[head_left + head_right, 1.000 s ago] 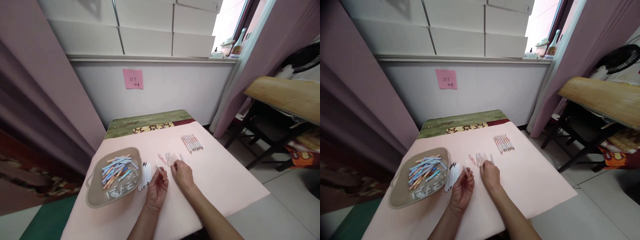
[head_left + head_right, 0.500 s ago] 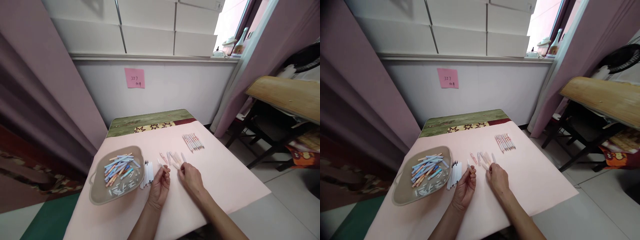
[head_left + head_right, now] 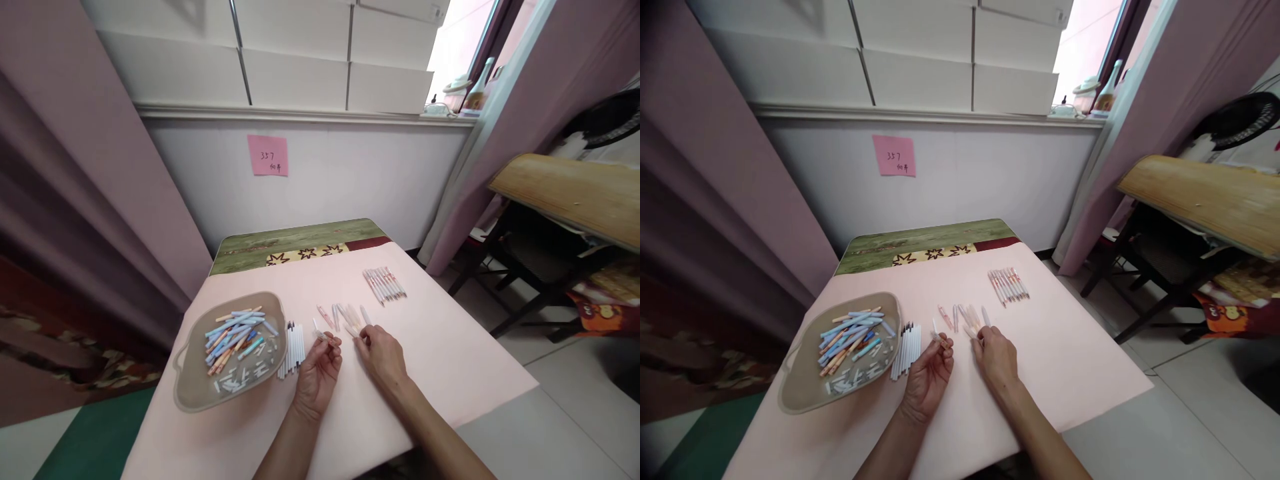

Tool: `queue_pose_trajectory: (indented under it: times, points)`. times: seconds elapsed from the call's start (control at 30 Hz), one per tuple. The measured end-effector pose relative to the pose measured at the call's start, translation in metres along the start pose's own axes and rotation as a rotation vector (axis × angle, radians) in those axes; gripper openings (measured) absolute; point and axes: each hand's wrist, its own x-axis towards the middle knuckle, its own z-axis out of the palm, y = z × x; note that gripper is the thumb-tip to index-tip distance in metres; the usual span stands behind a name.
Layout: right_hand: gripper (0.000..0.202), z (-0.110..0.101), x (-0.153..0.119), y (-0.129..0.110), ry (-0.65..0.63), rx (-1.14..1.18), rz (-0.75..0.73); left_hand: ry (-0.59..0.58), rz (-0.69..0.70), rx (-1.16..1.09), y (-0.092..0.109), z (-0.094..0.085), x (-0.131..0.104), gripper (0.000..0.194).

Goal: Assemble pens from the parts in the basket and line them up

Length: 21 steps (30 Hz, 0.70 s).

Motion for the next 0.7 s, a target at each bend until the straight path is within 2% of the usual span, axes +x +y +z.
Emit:
queue_pose_trajectory:
  times: [0.17,0.3,0.4,0.53,0.7]
  points:
    - [0.016,-0.004,-0.001,-0.007,0.021,0.058,-0.024,-0.093,-0.047,0.059,-0.002,0.006,-0.008,0.014]
    - [0.016,-0.003,0.007,-0.029,-0.081,0.142,-0.146,-0.311,-0.156,0.209,-0.005,0.009,-0.018,0.014]
    - [0.012,0.004,0.018,-0.048,-0.19,0.148,-0.18,-0.458,-0.173,0.298,-0.006,0.006,-0.021,0.015]
    - [0.011,0.015,0.035,-0.066,-0.284,0.121,-0.125,-0.495,-0.159,0.269,-0.006,0.002,-0.021,0.012]
    - [0.008,0.017,0.043,-0.07,-0.291,0.186,-0.092,-0.498,-0.157,0.233,-0.005,0.003,-0.021,0.012]
